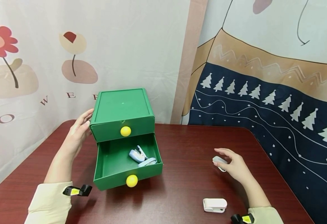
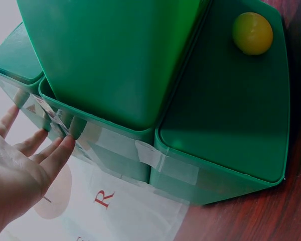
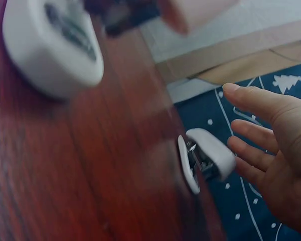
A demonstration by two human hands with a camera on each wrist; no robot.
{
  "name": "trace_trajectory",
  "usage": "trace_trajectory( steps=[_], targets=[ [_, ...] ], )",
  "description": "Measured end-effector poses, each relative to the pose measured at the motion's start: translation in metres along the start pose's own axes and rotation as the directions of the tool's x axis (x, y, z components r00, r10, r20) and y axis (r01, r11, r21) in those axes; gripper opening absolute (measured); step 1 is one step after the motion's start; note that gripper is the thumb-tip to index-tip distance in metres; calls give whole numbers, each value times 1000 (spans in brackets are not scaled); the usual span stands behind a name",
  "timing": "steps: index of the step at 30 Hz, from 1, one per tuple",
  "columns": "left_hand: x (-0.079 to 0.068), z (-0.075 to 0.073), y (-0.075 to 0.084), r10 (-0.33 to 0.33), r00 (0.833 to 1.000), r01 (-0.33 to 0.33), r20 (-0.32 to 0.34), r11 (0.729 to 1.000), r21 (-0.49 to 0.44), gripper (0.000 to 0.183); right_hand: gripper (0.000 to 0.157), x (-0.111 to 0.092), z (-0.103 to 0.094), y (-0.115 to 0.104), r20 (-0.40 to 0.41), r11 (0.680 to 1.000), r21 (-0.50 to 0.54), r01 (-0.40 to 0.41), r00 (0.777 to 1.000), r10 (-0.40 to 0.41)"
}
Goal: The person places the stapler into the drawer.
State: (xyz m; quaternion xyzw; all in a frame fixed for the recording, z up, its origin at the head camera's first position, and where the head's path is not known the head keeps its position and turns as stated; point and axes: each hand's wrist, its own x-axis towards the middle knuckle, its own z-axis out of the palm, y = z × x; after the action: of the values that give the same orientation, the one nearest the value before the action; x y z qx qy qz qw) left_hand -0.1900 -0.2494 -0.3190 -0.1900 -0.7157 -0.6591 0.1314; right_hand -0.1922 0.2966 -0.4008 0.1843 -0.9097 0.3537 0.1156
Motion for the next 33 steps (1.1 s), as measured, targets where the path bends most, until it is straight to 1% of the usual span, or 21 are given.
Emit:
trace_trajectory(
  steps=[4,9,12,17,23,29,33],
  targets=[
    [0,1,0,-1,1000,1,1,1000,-1,50,49,-3,-1,8,23,999,22,-29,999,29],
    [1,1,-1,5,1000,-5,5,1000,-5,50,51,-6,0,18,57,994,30,-103,993,101],
    [1,2,-1,6,1000,-6,6,1000,-5,50,51,-7,0,22,68,991,39,-128,990,125],
    [1,1,-1,5,1000,-5,5,1000,-3,50,48,-7,1,27,69,991,66,-119,991,115],
    [1,1,-1,3,1000,-3,5,1000,3,50,45,-8,4,32,67,990,57,-131,990,127],
    [0,1,-1,4,1000,-4,2,1000,0,50,42,-8,6,30,53,987,81,-143,989,139],
    [0,0,0,5,1000,-5,2,1000,-1,50,38,-8,7,29,31,990,59,-130,991,128]
  ],
)
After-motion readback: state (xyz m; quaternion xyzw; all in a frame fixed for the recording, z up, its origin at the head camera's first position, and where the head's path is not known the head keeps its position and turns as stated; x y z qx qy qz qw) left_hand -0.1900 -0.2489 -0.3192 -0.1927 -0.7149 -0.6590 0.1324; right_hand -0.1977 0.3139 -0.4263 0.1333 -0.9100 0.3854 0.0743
